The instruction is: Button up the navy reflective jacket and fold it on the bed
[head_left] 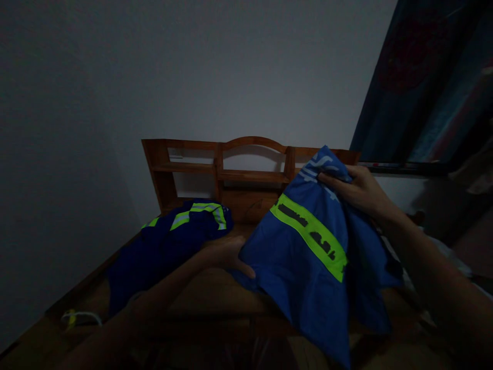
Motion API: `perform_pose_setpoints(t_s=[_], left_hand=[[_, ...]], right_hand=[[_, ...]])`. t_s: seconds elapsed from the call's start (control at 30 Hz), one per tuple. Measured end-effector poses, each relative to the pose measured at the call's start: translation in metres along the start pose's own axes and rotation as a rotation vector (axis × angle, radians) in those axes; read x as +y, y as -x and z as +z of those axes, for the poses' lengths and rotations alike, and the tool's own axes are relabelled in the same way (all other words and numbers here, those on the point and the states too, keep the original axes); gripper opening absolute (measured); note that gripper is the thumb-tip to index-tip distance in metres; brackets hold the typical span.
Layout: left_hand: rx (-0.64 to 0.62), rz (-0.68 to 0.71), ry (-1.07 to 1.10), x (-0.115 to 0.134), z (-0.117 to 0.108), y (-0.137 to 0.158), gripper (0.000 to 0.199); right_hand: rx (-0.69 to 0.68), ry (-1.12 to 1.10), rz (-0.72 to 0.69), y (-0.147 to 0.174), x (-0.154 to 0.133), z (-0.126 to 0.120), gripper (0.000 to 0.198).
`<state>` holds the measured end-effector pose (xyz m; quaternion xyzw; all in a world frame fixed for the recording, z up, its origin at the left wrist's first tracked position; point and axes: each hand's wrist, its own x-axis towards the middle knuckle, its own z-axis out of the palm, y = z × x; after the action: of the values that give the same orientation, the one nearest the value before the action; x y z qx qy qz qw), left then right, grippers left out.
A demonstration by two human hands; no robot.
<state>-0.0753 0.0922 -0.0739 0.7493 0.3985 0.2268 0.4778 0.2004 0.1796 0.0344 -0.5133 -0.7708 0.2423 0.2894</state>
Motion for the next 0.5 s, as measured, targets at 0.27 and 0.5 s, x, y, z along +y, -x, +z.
perform_pose_setpoints(t_s=[0.27,0.5], left_hand=[[0.246,0.239,0.24,0.052,-0.036,-0.081,0.049],[0.486,0.337,0.021,0.073,-0.042,-0.1,0.03]], right_hand=[[-0.15,-0.072,-0.131,-0.004,-0.031,0.023,0.031],[-0.142,-0.206,0.101,0.014,-0.008,0.011,0.05]])
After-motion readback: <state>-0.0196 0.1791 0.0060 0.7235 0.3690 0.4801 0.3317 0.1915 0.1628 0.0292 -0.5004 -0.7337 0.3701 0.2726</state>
